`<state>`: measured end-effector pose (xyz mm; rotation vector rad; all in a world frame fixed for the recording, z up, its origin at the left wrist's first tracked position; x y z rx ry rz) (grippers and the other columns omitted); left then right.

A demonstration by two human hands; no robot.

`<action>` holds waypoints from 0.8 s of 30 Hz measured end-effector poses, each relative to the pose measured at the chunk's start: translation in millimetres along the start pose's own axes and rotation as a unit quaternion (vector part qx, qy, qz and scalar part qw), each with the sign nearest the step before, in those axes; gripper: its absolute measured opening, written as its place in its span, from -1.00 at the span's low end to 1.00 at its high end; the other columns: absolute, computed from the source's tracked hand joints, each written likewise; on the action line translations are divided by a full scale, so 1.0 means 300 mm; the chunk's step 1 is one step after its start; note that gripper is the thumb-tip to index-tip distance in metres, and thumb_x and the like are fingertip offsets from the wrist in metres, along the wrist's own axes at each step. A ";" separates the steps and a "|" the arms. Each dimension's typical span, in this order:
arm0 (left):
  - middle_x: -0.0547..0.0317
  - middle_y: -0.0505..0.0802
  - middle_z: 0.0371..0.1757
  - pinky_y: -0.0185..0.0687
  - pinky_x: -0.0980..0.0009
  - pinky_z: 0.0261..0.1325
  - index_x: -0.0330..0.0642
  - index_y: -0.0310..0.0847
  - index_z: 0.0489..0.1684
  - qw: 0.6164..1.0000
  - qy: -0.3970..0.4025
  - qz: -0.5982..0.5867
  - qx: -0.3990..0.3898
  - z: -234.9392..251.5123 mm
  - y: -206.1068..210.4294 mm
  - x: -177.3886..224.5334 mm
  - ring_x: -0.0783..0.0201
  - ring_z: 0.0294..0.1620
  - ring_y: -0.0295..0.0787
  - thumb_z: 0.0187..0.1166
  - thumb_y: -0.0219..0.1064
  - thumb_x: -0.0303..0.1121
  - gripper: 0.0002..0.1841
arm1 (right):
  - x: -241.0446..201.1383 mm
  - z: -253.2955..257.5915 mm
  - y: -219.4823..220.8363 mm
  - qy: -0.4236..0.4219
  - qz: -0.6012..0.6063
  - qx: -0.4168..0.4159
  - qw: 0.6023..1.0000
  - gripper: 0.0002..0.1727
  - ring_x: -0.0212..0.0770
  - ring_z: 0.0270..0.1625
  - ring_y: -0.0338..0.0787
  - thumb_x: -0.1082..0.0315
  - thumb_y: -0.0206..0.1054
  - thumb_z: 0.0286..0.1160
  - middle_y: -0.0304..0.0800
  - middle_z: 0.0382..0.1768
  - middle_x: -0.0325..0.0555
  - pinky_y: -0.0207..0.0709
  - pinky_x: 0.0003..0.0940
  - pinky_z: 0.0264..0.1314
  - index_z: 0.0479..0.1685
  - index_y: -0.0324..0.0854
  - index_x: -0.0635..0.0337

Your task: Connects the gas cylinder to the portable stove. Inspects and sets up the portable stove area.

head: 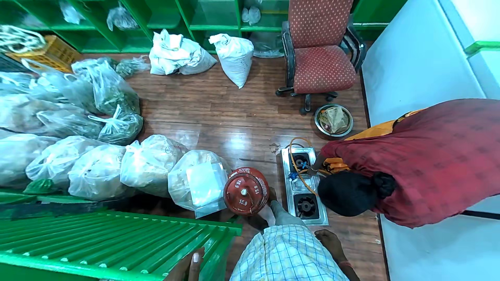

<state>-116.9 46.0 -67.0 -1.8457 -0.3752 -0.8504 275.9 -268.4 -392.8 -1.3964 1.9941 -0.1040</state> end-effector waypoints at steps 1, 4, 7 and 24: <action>-0.09 0.93 -0.03 0.83 0.21 0.15 -0.40 0.76 0.10 1.000 0.002 -0.002 0.001 0.000 0.000 -0.001 0.20 -0.04 0.93 0.87 0.04 -0.17 -0.54 | -0.001 0.001 0.001 -0.002 0.001 0.000 1.000 -0.82 -0.21 -0.24 0.90 0.34 0.32 0.67 0.93 -0.25 -0.08 0.76 -0.16 -0.01 -0.11 0.80 0.23; -0.07 0.93 -0.03 0.83 0.21 0.16 -0.39 0.76 0.11 1.000 0.001 -0.001 0.000 -0.001 -0.001 -0.007 0.22 -0.04 0.93 0.87 0.04 -0.17 -0.55 | -0.009 0.006 0.007 -0.008 -0.001 0.000 1.000 -0.82 -0.22 -0.24 0.90 0.33 0.33 0.66 0.93 -0.27 -0.10 0.76 -0.15 -0.01 -0.12 0.81 0.22; -0.07 0.93 -0.02 0.83 0.19 0.17 -0.39 0.76 0.12 1.000 0.002 0.002 -0.002 0.001 0.001 -0.007 0.20 -0.02 0.93 0.87 0.02 -0.18 -0.55 | -0.029 0.003 0.007 -0.011 -0.011 -0.004 1.000 -0.82 -0.20 -0.22 0.89 0.33 0.33 0.65 0.92 -0.26 -0.08 0.74 -0.12 0.02 -0.13 0.80 0.24; -0.05 0.93 -0.03 0.83 0.20 0.18 -0.37 0.77 0.12 1.000 -0.003 0.012 -0.006 0.000 0.002 -0.001 0.21 -0.02 0.93 0.88 0.01 -0.16 -0.54 | -0.035 0.005 0.000 -0.002 -0.019 -0.002 1.000 -0.81 -0.20 -0.22 0.89 0.33 0.31 0.67 0.92 -0.27 -0.08 0.73 -0.11 0.03 -0.13 0.80 0.24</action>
Point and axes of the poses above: each hand's wrist, its own z-axis towards the middle knuckle, its own y-axis out of the palm, x = y × z, the point moved 8 cm from there along z, towards the middle knuckle
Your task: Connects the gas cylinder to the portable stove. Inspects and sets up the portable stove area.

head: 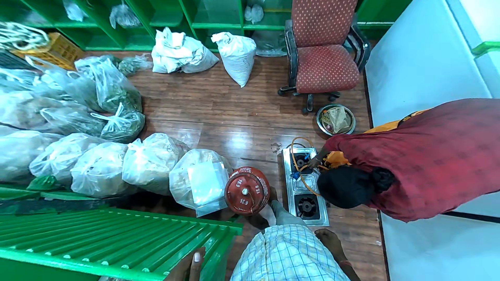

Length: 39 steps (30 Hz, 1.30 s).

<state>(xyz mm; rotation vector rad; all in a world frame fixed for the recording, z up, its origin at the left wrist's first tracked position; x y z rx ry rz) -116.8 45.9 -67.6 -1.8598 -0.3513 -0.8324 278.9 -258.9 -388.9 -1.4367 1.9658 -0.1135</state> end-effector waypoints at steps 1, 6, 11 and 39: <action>-0.05 0.93 -0.04 0.83 0.19 0.17 -0.37 0.77 0.12 1.000 -0.001 -0.001 0.002 0.001 0.000 -0.001 0.21 -0.03 0.93 0.88 0.01 -0.16 -0.53 | -0.002 0.000 0.000 0.000 0.000 0.001 1.000 -0.80 -0.20 -0.22 0.89 0.32 0.31 0.67 0.92 -0.27 -0.09 0.73 -0.11 0.03 -0.14 0.80 0.23; -0.05 0.94 -0.03 0.83 0.20 0.17 -0.37 0.76 0.14 1.000 -0.003 -0.004 0.001 0.000 -0.001 0.000 0.22 -0.03 0.93 0.88 0.02 -0.16 -0.54 | -0.006 0.005 -0.002 -0.005 0.000 0.000 1.000 -0.80 -0.20 -0.22 0.89 0.30 0.32 0.67 0.92 -0.27 -0.09 0.73 -0.11 0.04 -0.13 0.81 0.22; -0.07 0.93 -0.04 0.83 0.20 0.15 -0.38 0.76 0.13 1.000 -0.006 -0.001 -0.002 0.002 0.001 0.002 0.19 -0.05 0.93 0.88 0.01 -0.16 -0.53 | -0.004 0.009 -0.004 0.001 0.011 0.001 1.000 -0.80 -0.18 -0.23 0.90 0.32 0.31 0.68 0.92 -0.28 -0.06 0.75 -0.12 0.00 -0.14 0.79 0.25; -0.01 0.94 -0.03 0.84 0.18 0.16 -0.32 0.78 0.15 1.000 -0.012 0.009 0.005 0.000 -0.009 0.004 0.23 -0.03 0.94 0.87 0.01 -0.12 -0.53 | -0.035 0.002 -0.001 -0.027 -0.002 -0.002 1.000 -0.81 -0.17 -0.23 0.90 0.37 0.32 0.67 0.91 -0.25 0.00 0.76 -0.15 0.01 -0.11 0.78 0.32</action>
Point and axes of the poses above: each hand's wrist, its own z-axis towards the middle knuckle, its own y-axis out of the palm, x = y × z, the point moved 8 cm from there along z, towards the middle knuckle
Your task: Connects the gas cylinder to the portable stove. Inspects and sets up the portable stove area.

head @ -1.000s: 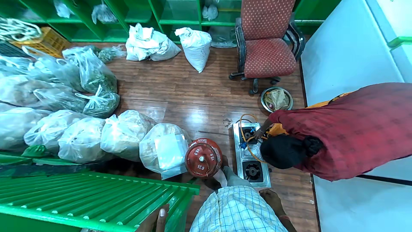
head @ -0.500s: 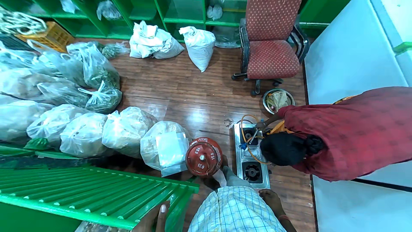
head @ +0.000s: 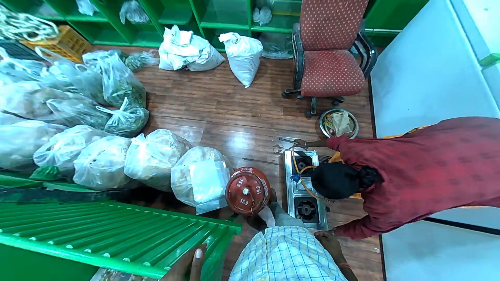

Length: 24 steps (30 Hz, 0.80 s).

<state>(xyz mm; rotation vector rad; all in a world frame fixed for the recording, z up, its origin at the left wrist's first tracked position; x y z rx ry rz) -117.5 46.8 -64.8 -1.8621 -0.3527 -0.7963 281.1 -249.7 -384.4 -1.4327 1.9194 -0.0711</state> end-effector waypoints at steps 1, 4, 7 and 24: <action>-0.01 0.94 -0.03 0.84 0.18 0.16 -0.32 0.78 0.14 1.000 0.000 0.000 0.001 -0.001 0.000 -0.001 0.23 -0.03 0.94 0.87 0.01 -0.12 -0.53 | -0.001 -0.001 0.000 -0.007 -0.004 0.002 1.000 -0.81 -0.19 -0.22 0.89 0.36 0.33 0.66 0.91 -0.25 -0.02 0.76 -0.17 0.02 -0.11 0.79 0.31; -0.03 0.94 -0.03 0.83 0.17 0.17 -0.33 0.78 0.15 1.000 -0.004 -0.003 -0.001 -0.002 0.000 -0.003 0.21 -0.02 0.93 0.87 0.01 -0.13 -0.52 | -0.001 0.000 0.006 -0.009 -0.012 -0.001 1.000 -0.80 -0.19 -0.21 0.88 0.34 0.33 0.66 0.91 -0.24 -0.02 0.74 -0.15 0.04 -0.10 0.80 0.30; -0.04 0.94 -0.03 0.84 0.18 0.16 -0.35 0.77 0.14 1.000 0.006 -0.011 0.003 -0.004 0.001 -0.005 0.20 -0.03 0.93 0.87 0.02 -0.18 -0.56 | 0.006 0.007 0.017 0.001 -0.008 -0.005 1.000 -0.80 -0.13 -0.23 0.89 0.33 0.33 0.66 0.91 -0.25 -0.01 0.75 -0.08 0.00 -0.10 0.78 0.29; 0.01 0.94 -0.06 0.84 0.23 0.14 -0.32 0.78 0.13 1.000 0.006 -0.007 0.008 -0.002 -0.002 0.002 0.26 -0.05 0.93 0.86 0.05 -0.17 -0.57 | 0.029 0.029 0.050 -0.022 -0.048 0.006 0.999 -0.80 -0.05 -0.06 0.87 0.28 0.38 0.60 0.90 -0.15 0.03 0.67 0.08 0.18 -0.15 0.84 0.22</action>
Point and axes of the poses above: each hand's wrist, its own z-axis towards the middle knuckle, its own y-axis out of the palm, x = y × z, the point moved 8 cm from there along z, towards the middle knuckle
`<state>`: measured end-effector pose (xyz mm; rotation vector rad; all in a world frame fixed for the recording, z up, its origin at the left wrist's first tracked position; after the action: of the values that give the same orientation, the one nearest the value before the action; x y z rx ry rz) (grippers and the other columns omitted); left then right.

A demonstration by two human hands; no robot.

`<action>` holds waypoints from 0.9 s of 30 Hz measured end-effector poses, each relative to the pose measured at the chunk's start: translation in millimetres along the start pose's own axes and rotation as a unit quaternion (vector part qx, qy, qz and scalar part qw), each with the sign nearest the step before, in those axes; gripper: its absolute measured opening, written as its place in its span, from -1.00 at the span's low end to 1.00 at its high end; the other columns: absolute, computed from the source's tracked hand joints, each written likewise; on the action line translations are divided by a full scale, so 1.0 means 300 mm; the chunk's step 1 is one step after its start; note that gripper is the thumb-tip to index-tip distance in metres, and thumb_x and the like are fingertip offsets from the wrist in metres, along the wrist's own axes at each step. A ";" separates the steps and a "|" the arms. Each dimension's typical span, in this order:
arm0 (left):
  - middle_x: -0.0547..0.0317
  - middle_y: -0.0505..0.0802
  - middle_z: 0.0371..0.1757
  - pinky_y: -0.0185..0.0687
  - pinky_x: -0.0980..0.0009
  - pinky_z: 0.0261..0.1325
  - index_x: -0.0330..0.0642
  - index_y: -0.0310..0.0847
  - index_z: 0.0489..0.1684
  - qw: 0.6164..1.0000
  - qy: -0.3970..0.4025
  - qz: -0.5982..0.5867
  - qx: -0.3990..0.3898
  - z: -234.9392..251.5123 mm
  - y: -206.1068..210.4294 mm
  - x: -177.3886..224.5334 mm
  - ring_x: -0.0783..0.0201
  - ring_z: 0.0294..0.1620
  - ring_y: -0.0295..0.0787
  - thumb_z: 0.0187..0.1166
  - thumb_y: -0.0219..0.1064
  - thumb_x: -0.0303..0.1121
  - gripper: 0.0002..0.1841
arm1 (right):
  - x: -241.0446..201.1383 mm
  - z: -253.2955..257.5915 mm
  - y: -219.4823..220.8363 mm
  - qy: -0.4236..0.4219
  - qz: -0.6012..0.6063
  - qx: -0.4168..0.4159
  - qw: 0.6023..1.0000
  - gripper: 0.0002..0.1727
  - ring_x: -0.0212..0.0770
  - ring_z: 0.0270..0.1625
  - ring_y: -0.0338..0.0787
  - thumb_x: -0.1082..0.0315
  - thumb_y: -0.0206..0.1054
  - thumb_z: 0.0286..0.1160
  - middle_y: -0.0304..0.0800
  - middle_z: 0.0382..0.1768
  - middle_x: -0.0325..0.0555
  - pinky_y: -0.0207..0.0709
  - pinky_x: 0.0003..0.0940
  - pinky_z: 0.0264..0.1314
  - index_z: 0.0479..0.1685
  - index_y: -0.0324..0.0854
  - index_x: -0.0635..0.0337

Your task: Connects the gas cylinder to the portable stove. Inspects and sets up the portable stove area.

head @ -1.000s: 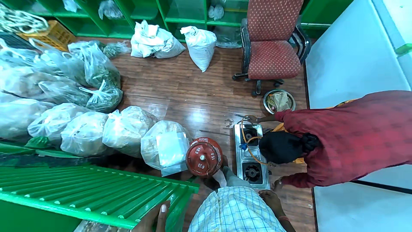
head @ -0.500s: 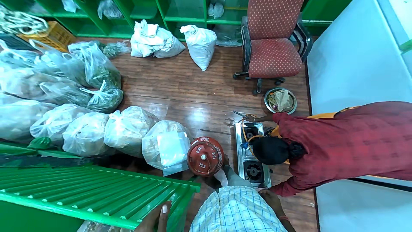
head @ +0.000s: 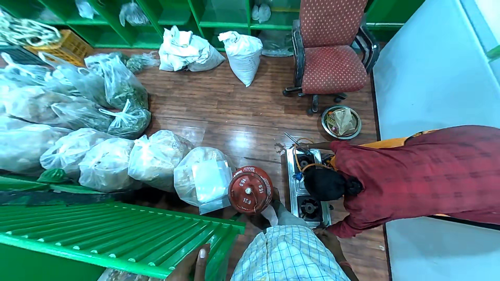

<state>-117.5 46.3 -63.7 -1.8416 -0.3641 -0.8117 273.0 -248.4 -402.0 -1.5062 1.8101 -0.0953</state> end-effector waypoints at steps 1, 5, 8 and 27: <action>0.01 0.94 -0.06 0.84 0.23 0.14 -0.33 0.78 0.13 1.000 0.000 -0.001 0.000 0.000 0.000 -0.001 0.25 -0.05 0.93 0.86 0.05 -0.17 -0.57 | -0.003 0.001 0.000 0.001 0.001 -0.001 1.000 -0.80 -0.06 -0.07 0.88 0.27 0.37 0.61 0.90 -0.15 0.02 0.68 0.06 0.17 -0.15 0.83 0.22; 0.02 0.94 -0.06 0.84 0.23 0.14 -0.32 0.78 0.13 1.000 0.003 0.000 0.005 0.000 -0.003 -0.001 0.28 -0.05 0.93 0.87 0.03 -0.16 -0.55 | -0.009 0.002 -0.002 0.013 0.004 -0.003 1.000 -0.80 -0.09 -0.12 0.89 0.29 0.35 0.63 0.92 -0.18 0.00 0.70 0.02 0.13 -0.13 0.83 0.22; 0.00 0.94 -0.06 0.84 0.23 0.15 -0.34 0.78 0.13 1.000 0.002 0.002 0.006 -0.001 -0.003 -0.002 0.27 -0.05 0.93 0.87 0.03 -0.16 -0.55 | -0.009 0.003 -0.001 0.017 0.011 -0.003 1.000 -0.80 -0.10 -0.13 0.90 0.30 0.35 0.63 0.92 -0.20 -0.01 0.71 0.01 0.12 -0.13 0.83 0.22; 0.02 0.94 -0.07 0.85 0.24 0.14 -0.32 0.79 0.12 1.000 0.003 0.001 0.004 -0.002 -0.005 0.004 0.27 -0.05 0.93 0.87 0.04 -0.14 -0.55 | -0.021 -0.013 -0.003 0.009 0.015 -0.003 1.000 -0.80 -0.15 -0.16 0.89 0.29 0.35 0.65 0.92 -0.23 -0.04 0.71 -0.04 0.12 -0.13 0.82 0.24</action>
<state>-117.8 46.1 -61.8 -1.8319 -0.3610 -0.8143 271.6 -244.8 -395.7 -1.4866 1.8488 -0.0886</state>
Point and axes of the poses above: each hand's wrist, its own z-axis towards the middle knuckle, its own y-axis out of the palm, x = y × z, the point moved 8 cm from there along z, towards the middle knuckle
